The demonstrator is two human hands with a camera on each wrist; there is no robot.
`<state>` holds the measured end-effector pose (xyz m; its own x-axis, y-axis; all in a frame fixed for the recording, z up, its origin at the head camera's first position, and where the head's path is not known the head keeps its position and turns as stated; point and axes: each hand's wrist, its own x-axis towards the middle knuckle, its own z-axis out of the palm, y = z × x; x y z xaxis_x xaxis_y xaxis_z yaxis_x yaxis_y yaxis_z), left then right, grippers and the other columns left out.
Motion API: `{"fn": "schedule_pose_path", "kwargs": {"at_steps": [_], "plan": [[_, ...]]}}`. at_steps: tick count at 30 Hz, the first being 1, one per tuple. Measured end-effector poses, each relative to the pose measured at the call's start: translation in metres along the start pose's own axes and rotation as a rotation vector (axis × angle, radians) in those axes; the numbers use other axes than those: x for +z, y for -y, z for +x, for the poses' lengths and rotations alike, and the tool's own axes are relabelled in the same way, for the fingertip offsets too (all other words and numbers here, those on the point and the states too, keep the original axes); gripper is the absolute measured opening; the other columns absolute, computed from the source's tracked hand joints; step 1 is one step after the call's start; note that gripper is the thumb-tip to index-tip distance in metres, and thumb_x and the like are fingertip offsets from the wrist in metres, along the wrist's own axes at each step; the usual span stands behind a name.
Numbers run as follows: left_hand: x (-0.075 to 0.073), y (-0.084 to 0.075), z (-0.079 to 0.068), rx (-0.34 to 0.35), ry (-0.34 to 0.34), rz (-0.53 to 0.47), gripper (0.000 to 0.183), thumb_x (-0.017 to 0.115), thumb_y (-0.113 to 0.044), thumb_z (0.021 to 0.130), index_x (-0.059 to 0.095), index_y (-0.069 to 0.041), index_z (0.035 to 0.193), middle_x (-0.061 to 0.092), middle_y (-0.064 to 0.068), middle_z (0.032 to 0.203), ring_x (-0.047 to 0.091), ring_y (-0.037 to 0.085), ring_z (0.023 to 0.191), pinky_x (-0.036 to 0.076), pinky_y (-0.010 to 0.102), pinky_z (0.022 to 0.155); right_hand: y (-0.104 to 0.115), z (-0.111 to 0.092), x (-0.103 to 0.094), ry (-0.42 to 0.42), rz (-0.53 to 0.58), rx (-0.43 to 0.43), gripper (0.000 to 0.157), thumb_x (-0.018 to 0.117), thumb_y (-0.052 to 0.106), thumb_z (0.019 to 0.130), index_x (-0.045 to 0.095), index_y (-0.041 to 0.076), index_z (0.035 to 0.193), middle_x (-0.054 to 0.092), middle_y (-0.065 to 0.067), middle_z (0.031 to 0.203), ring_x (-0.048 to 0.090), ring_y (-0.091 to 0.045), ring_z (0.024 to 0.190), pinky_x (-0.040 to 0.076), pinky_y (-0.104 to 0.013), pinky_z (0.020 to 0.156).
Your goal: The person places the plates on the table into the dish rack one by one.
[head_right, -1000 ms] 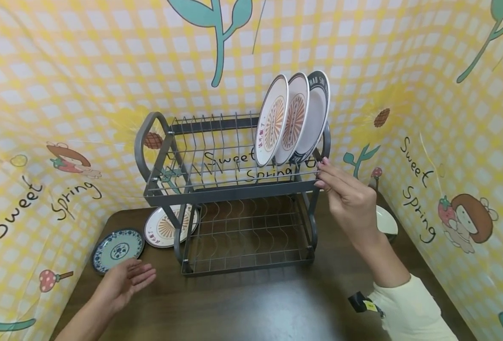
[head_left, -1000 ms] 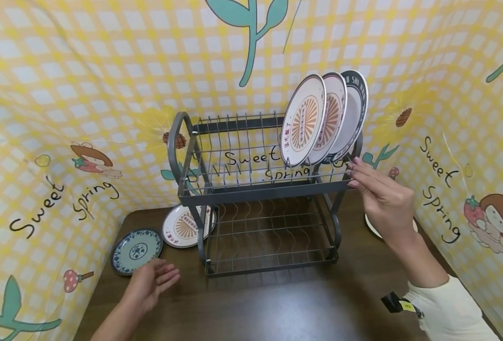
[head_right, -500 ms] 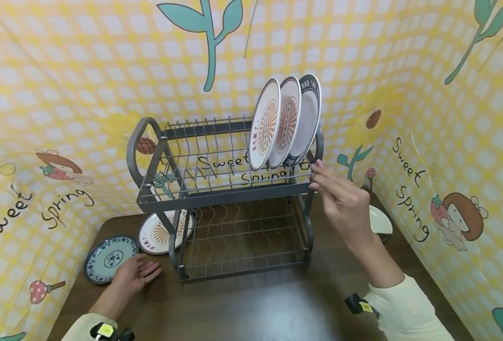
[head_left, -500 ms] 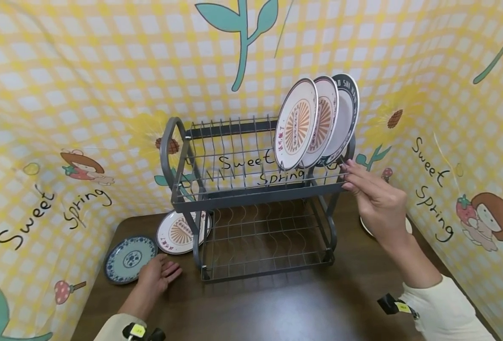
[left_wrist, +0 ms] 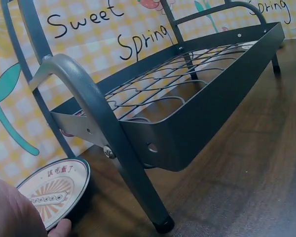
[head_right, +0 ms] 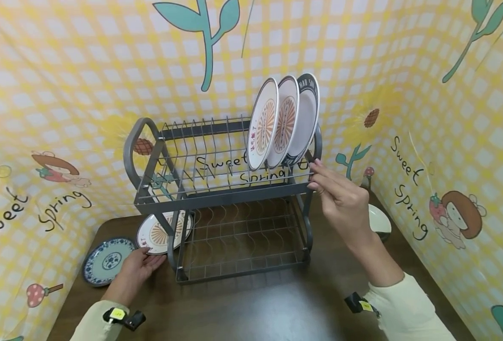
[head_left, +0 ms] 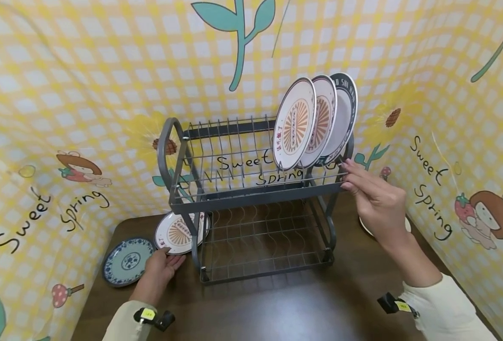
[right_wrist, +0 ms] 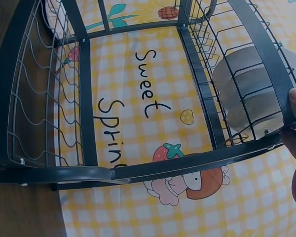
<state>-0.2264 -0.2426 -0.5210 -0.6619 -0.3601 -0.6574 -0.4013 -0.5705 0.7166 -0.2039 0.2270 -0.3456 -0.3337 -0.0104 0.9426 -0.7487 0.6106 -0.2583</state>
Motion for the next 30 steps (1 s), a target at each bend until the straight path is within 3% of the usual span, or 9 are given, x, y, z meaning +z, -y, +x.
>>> {"fn": "schedule_pose_path", "kwargs": {"at_steps": [4,9,15,25,30], "plan": [[0.003,-0.006,0.001,-0.015,0.035,-0.026,0.054,0.027,-0.014,0.104,0.01,-0.011,0.155,0.035,0.015,0.147,0.042,0.028,0.135,0.043,0.044,0.108,-0.002,0.001,0.0,-0.004,0.0,0.011,0.024,0.079,-0.013,0.064,0.078,0.001,0.084,0.073,-0.015,0.101,0.07,-0.027,0.101,0.053,-0.024,0.094],[0.006,-0.008,0.006,0.024,0.058,-0.076,0.056,0.025,-0.004,0.102,0.006,-0.007,0.155,0.027,0.015,0.152,0.039,0.029,0.137,0.042,0.045,0.109,-0.001,0.001,0.001,-0.007,0.001,0.018,0.023,0.079,-0.014,0.065,0.078,0.001,0.083,0.073,-0.015,0.101,0.07,-0.025,0.102,0.052,-0.023,0.094],[0.008,-0.003,0.012,0.063,-0.034,-0.066,0.063,0.029,0.012,0.093,0.014,-0.003,0.153,0.032,0.013,0.152,0.046,0.026,0.132,0.051,0.037,0.099,0.0,0.0,0.002,-0.005,0.002,0.022,0.022,0.079,-0.013,0.066,0.078,0.001,0.083,0.073,-0.015,0.101,0.07,-0.027,0.101,0.053,-0.023,0.093],[-0.001,0.0,0.013,0.098,-0.157,0.099,0.056,0.036,0.005,0.098,0.02,-0.001,0.151,0.043,0.013,0.146,0.058,0.019,0.12,0.056,0.022,0.086,-0.003,-0.002,0.001,0.012,-0.006,0.036,0.021,0.079,-0.01,0.068,0.078,0.003,0.085,0.073,-0.013,0.103,0.07,-0.026,0.102,0.051,-0.021,0.094],[-0.009,-0.004,0.004,0.15,-0.183,0.138,0.054,0.039,0.003,0.098,0.024,0.001,0.149,0.047,0.015,0.142,0.067,0.012,0.1,0.057,0.021,0.081,-0.003,-0.001,0.001,0.013,0.001,0.033,0.024,0.079,-0.012,0.066,0.078,0.003,0.085,0.073,-0.013,0.104,0.069,-0.025,0.103,0.052,-0.022,0.094]]}}
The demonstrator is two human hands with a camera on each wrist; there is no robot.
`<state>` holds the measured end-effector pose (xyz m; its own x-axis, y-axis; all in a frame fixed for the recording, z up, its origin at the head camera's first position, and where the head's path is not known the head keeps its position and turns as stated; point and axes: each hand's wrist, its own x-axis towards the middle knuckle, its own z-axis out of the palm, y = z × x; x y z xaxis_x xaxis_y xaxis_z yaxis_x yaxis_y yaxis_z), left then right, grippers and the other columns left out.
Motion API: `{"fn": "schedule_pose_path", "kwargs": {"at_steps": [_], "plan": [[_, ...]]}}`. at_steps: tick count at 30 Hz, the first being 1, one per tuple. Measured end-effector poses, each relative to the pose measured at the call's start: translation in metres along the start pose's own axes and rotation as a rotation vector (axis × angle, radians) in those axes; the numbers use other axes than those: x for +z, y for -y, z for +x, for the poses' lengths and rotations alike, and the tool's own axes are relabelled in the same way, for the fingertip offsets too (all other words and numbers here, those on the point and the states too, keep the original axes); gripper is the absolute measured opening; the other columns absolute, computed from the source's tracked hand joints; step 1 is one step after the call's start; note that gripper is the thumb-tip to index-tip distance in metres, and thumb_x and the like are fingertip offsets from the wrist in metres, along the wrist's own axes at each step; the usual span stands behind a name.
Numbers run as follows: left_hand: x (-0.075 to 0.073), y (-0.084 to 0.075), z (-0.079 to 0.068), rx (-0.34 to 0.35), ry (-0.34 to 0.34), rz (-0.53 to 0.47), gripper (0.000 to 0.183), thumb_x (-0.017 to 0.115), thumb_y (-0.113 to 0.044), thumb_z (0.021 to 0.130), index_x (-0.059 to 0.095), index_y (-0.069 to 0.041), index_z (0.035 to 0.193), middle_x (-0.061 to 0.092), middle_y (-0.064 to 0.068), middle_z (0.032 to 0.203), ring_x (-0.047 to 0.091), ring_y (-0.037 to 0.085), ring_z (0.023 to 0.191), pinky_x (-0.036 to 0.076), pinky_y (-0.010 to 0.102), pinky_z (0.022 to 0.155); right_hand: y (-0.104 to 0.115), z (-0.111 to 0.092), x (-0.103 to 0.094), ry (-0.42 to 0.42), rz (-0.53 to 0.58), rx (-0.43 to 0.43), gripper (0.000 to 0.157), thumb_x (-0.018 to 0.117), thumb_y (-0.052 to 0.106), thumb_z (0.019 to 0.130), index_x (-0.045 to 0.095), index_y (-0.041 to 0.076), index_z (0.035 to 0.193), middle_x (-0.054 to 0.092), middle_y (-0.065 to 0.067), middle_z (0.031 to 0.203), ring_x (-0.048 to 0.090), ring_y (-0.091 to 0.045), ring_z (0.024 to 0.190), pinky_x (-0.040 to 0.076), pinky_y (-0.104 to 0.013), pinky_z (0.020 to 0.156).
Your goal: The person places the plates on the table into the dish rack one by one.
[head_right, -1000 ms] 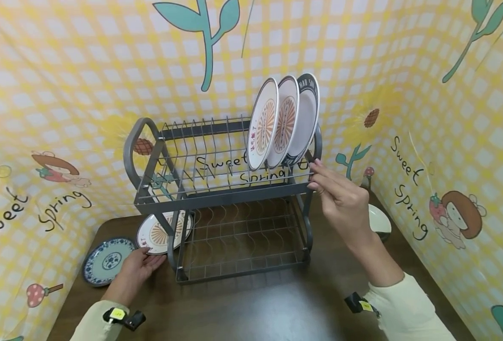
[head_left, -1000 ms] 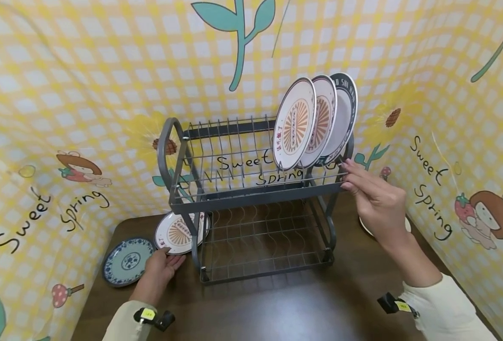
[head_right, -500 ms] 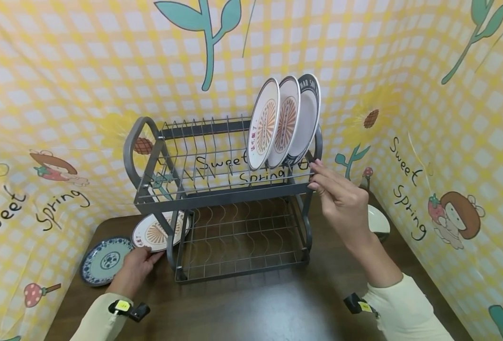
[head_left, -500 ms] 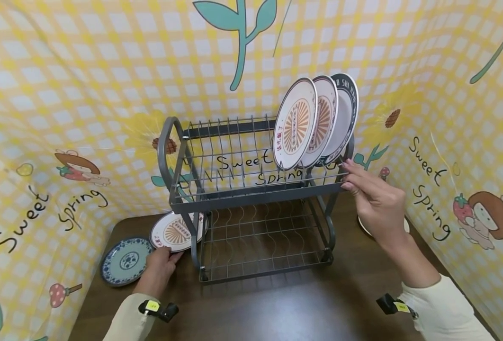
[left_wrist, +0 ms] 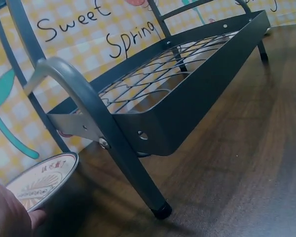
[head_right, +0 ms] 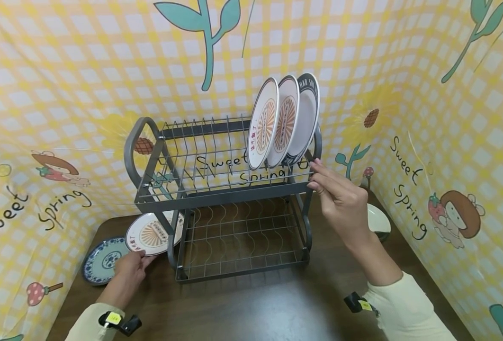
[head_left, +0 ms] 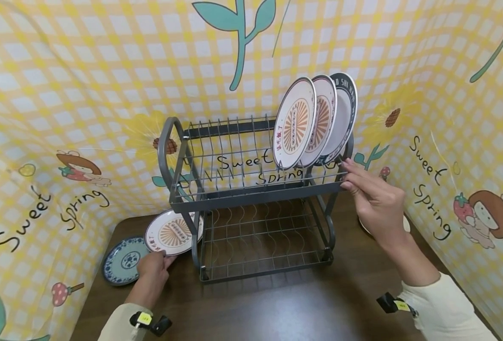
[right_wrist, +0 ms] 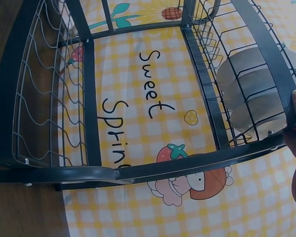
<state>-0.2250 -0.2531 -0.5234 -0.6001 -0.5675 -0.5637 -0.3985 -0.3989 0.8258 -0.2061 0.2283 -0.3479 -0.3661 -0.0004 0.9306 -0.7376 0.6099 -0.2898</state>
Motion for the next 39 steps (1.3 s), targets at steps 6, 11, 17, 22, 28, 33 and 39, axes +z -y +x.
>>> {"fn": "schedule_pose_path", "kwargs": {"at_steps": [6,11,17,22,28,33,39], "plan": [[-0.02,-0.008,-0.017,0.059,-0.015,-0.038,0.056,0.043,0.001,0.096,0.027,-0.003,0.15,0.045,0.016,0.142,0.069,0.005,0.084,0.057,0.022,0.083,0.0,0.002,0.0,0.0,0.007,-0.006,0.022,0.079,-0.011,0.067,0.078,0.002,0.084,0.073,-0.014,0.104,0.069,-0.028,0.102,0.052,-0.025,0.094],[-0.039,-0.017,-0.031,0.105,-0.006,-0.04,0.056,0.047,0.0,0.095,0.029,-0.001,0.149,0.046,0.014,0.136,0.067,0.0,0.08,0.055,0.021,0.085,0.0,0.001,0.001,-0.013,0.011,-0.008,0.024,0.079,-0.014,0.065,0.077,0.001,0.084,0.073,-0.015,0.103,0.069,-0.028,0.102,0.053,-0.025,0.094],[-0.065,-0.031,-0.049,0.072,0.007,-0.053,0.056,0.049,-0.003,0.097,0.028,-0.004,0.149,0.064,0.0,0.109,0.068,-0.001,0.075,0.055,0.019,0.085,0.001,0.001,0.001,-0.02,0.011,-0.011,0.024,0.078,-0.016,0.065,0.077,0.0,0.083,0.073,-0.016,0.102,0.069,-0.025,0.103,0.052,-0.026,0.095],[-0.082,-0.041,-0.057,0.07,0.017,-0.052,0.056,0.052,-0.007,0.097,0.031,-0.007,0.149,0.062,-0.015,0.072,0.068,0.0,0.074,0.056,0.018,0.08,0.002,0.001,0.001,-0.028,0.012,-0.009,0.023,0.077,-0.016,0.065,0.077,0.0,0.082,0.073,-0.017,0.102,0.069,-0.026,0.102,0.053,-0.027,0.094],[-0.092,-0.048,-0.062,0.089,-0.032,-0.015,0.058,0.055,-0.012,0.097,0.032,-0.009,0.15,0.059,-0.014,0.084,0.066,-0.003,0.072,0.057,0.016,0.073,0.001,-0.001,0.001,-0.026,0.009,-0.005,0.022,0.078,-0.014,0.066,0.077,0.001,0.083,0.073,-0.016,0.102,0.07,-0.028,0.101,0.052,-0.024,0.095],[-0.095,-0.049,-0.066,0.169,-0.063,0.045,0.052,0.059,-0.016,0.095,0.042,-0.011,0.144,0.058,-0.014,0.09,0.064,-0.004,0.07,0.057,0.015,0.067,0.0,-0.002,0.002,-0.038,0.011,-0.01,0.023,0.079,-0.013,0.066,0.077,-0.001,0.085,0.073,-0.016,0.102,0.07,-0.028,0.1,0.052,-0.021,0.094],[-0.095,-0.045,-0.078,0.317,-0.08,0.091,0.041,0.064,-0.013,0.092,0.054,-0.008,0.131,0.059,-0.023,0.075,0.063,-0.006,0.074,0.055,0.014,0.061,0.002,-0.001,0.003,-0.046,0.021,-0.02,0.023,0.078,-0.015,0.064,0.077,-0.002,0.084,0.073,-0.017,0.1,0.07,-0.029,0.099,0.053,-0.023,0.093]]}}
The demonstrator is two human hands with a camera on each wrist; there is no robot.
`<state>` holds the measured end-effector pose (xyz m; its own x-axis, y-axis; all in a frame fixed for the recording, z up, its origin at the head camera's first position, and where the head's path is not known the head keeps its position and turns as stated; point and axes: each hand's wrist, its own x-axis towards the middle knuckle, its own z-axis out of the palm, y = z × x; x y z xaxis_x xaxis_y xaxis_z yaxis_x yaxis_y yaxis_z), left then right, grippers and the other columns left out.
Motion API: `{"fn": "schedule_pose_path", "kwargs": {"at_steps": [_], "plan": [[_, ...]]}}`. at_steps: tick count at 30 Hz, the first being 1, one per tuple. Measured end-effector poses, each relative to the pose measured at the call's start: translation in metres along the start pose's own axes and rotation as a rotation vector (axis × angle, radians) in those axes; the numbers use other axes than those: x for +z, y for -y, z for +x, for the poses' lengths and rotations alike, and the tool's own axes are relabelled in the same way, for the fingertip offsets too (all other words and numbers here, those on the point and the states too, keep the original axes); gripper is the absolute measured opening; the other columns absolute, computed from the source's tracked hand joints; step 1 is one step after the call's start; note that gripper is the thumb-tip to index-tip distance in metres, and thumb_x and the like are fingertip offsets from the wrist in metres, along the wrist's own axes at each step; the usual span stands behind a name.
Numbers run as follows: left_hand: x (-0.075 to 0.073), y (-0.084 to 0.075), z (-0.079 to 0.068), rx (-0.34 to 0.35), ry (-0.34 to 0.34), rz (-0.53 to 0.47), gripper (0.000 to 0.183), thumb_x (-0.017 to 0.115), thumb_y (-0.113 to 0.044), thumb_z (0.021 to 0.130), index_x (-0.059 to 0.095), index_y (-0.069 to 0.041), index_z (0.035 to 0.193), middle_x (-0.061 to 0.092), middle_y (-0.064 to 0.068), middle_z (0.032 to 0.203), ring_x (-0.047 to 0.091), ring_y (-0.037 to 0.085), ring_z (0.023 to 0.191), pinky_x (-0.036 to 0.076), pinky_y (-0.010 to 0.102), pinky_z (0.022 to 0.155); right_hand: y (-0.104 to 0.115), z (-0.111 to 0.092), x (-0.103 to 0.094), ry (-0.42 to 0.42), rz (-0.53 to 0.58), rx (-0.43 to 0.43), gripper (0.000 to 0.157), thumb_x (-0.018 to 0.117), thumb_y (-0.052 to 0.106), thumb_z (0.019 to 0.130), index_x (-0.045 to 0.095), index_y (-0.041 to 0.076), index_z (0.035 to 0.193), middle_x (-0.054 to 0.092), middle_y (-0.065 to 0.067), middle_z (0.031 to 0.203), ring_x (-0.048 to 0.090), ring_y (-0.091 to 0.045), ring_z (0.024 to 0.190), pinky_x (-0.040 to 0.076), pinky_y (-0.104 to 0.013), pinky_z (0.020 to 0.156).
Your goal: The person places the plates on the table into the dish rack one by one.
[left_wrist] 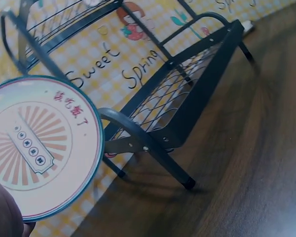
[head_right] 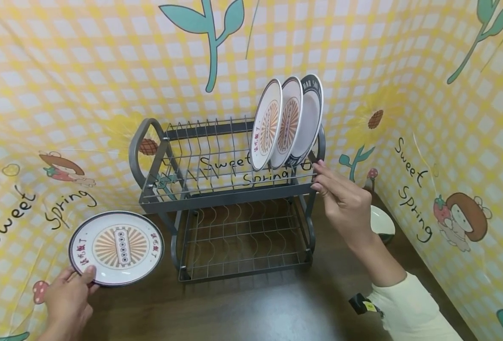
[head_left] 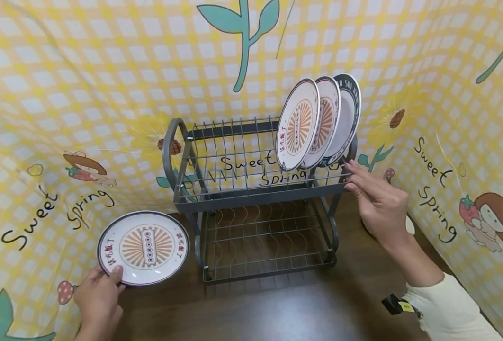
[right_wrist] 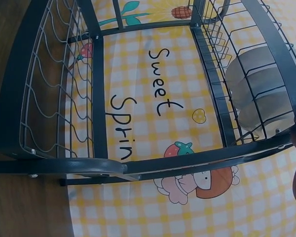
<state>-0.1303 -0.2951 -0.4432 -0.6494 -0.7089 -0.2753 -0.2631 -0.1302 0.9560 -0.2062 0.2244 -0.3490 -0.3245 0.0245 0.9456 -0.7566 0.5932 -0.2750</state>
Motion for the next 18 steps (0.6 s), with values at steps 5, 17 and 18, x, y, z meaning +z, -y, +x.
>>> {"fn": "schedule_pose_path", "kwargs": {"at_steps": [5,17,18], "plan": [[0.011,-0.003,-0.02,0.256,0.021,0.008,0.024,0.064,-0.001,0.089,0.062,0.003,0.112,0.063,-0.024,0.072,0.062,-0.009,0.072,0.053,0.008,0.06,0.001,0.001,-0.004,0.024,0.003,0.012,0.019,0.078,-0.014,0.066,0.076,-0.003,0.082,0.072,-0.018,0.101,0.069,-0.028,0.102,0.053,-0.027,0.094],[0.041,-0.008,-0.059,0.708,-0.014,0.355,0.012,0.076,0.001,0.079,0.072,0.0,0.09,0.072,-0.008,0.076,0.057,-0.014,0.06,0.047,0.005,0.049,0.002,0.007,-0.012,0.126,-0.035,-0.002,0.022,0.08,-0.004,0.07,0.078,0.003,0.091,0.073,-0.011,0.107,0.068,-0.024,0.105,0.05,-0.021,0.096],[0.044,-0.009,-0.062,0.712,-0.018,0.38,0.011,0.076,0.0,0.078,0.073,-0.002,0.089,0.074,-0.002,0.077,0.056,-0.014,0.058,0.045,0.005,0.048,0.002,0.007,-0.012,0.133,-0.042,-0.003,0.022,0.08,-0.003,0.072,0.078,0.004,0.093,0.072,-0.01,0.108,0.068,-0.024,0.106,0.05,-0.021,0.097]]}}
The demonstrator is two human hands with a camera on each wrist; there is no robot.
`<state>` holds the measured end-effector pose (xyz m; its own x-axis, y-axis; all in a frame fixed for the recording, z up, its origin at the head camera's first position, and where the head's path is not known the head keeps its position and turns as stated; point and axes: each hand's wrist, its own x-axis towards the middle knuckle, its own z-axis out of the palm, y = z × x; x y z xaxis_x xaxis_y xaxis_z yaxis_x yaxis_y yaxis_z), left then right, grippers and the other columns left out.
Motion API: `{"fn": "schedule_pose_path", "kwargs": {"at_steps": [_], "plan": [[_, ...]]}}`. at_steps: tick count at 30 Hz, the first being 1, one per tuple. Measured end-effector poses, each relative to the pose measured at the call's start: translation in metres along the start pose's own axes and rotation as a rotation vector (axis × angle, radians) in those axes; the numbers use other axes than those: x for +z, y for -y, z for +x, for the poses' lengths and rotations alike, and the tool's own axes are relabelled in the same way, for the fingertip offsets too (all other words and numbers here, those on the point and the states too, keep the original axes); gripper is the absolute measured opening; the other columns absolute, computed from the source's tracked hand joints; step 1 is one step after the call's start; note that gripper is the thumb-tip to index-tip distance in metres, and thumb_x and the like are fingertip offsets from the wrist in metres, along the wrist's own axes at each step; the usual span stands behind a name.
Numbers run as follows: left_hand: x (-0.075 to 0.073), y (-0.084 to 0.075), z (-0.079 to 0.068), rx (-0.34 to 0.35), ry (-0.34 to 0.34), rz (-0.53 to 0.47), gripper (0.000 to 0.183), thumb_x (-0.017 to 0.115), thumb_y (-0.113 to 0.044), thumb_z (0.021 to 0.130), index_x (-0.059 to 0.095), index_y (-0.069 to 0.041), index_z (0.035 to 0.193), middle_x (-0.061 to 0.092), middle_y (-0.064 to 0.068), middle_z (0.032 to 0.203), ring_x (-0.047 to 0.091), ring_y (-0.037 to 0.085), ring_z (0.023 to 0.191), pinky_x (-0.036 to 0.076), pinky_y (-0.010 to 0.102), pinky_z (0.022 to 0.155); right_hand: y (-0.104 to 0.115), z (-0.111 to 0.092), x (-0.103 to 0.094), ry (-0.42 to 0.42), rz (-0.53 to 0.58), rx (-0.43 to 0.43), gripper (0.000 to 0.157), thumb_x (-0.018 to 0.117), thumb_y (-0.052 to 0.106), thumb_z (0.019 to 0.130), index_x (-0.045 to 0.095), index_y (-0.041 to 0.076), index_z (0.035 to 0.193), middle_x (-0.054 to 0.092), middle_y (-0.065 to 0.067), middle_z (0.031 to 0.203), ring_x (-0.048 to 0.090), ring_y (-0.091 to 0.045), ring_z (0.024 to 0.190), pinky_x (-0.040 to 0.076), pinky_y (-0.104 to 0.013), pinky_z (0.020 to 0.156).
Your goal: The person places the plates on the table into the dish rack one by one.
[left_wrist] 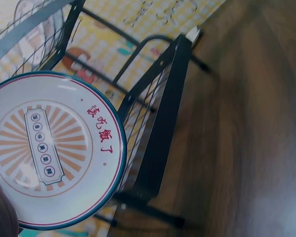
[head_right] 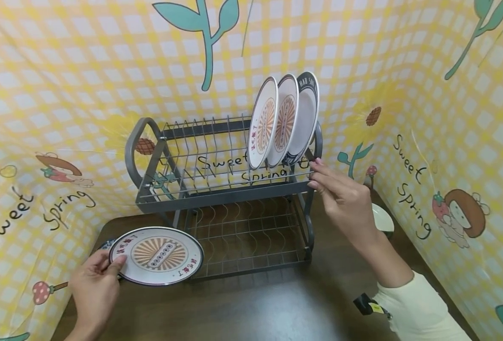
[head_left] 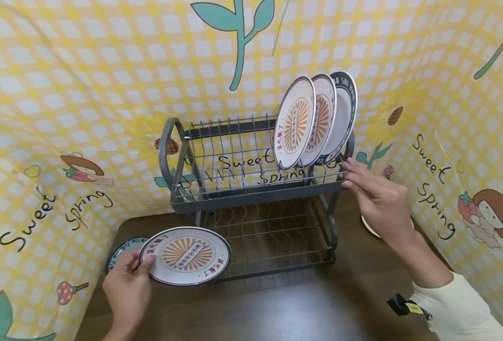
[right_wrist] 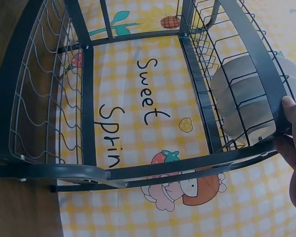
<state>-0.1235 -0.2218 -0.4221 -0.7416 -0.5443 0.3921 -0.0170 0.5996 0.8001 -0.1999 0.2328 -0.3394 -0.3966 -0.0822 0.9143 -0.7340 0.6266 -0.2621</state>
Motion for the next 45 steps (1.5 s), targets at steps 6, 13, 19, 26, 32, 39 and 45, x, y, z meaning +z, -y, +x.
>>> {"fn": "schedule_pose_path", "kwargs": {"at_steps": [6,13,19,26,32,39,45], "plan": [[0.01,-0.018,-0.01,0.006,0.091,-0.026,0.011,0.074,0.001,0.08,0.072,-0.001,0.09,0.074,0.018,0.085,0.06,-0.009,0.059,0.051,0.01,0.049,0.003,-0.004,0.0,-0.004,-0.071,-0.008,0.025,0.079,0.003,0.076,0.076,0.004,0.1,0.07,-0.009,0.114,0.067,-0.022,0.108,0.048,-0.019,0.099],[0.018,-0.031,-0.02,0.032,0.164,-0.073,0.01,0.074,0.002,0.079,0.072,-0.003,0.088,0.074,0.015,0.084,0.066,-0.002,0.062,0.055,0.016,0.052,0.015,-0.012,0.005,-0.24,-0.122,-0.041,0.014,0.077,0.004,0.077,0.074,-0.003,0.09,0.073,-0.015,0.099,0.068,-0.031,0.087,0.049,-0.015,0.091],[0.023,-0.044,-0.026,0.04,0.209,-0.12,0.009,0.074,0.002,0.08,0.072,-0.003,0.087,0.074,0.015,0.084,0.066,-0.002,0.064,0.055,0.016,0.052,0.028,-0.025,0.012,-0.217,-0.027,-0.076,0.024,0.067,0.015,0.087,0.066,-0.008,0.078,0.064,-0.019,0.079,0.055,-0.023,0.065,0.047,-0.011,0.068],[0.032,-0.057,-0.033,0.029,0.249,-0.182,0.009,0.074,0.001,0.08,0.074,-0.005,0.086,0.075,0.014,0.087,0.07,0.002,0.07,0.056,0.017,0.056,0.039,-0.052,0.022,0.226,0.158,0.054,0.021,0.071,0.013,0.086,0.066,0.002,0.103,0.065,-0.002,0.093,0.06,-0.009,0.077,0.053,-0.013,0.066],[0.039,-0.066,-0.039,0.017,0.272,-0.24,0.009,0.074,0.0,0.08,0.074,-0.005,0.087,0.075,0.013,0.088,0.073,0.015,0.077,0.057,0.018,0.059,0.058,-0.06,0.029,0.482,0.222,0.25,0.043,0.076,0.019,0.083,0.061,0.019,0.124,0.064,0.008,0.111,0.065,-0.004,0.087,0.055,-0.017,0.077],[0.044,-0.078,-0.043,0.021,0.274,-0.277,0.008,0.075,-0.001,0.08,0.073,-0.006,0.087,0.075,0.011,0.086,0.071,0.006,0.072,0.057,0.019,0.058,0.069,-0.063,0.038,0.57,0.368,0.317,0.048,0.075,0.022,0.084,0.06,0.016,0.129,0.066,0.002,0.114,0.069,-0.007,0.088,0.058,-0.022,0.074],[0.044,-0.085,-0.045,0.026,0.271,-0.324,0.009,0.074,-0.002,0.081,0.073,-0.007,0.089,0.075,0.01,0.085,0.07,0.004,0.071,0.058,0.02,0.057,0.077,-0.062,0.043,0.526,0.394,0.326,0.031,0.072,0.018,0.086,0.068,0.013,0.117,0.071,0.003,0.102,0.068,-0.006,0.084,0.058,-0.019,0.066]]}}
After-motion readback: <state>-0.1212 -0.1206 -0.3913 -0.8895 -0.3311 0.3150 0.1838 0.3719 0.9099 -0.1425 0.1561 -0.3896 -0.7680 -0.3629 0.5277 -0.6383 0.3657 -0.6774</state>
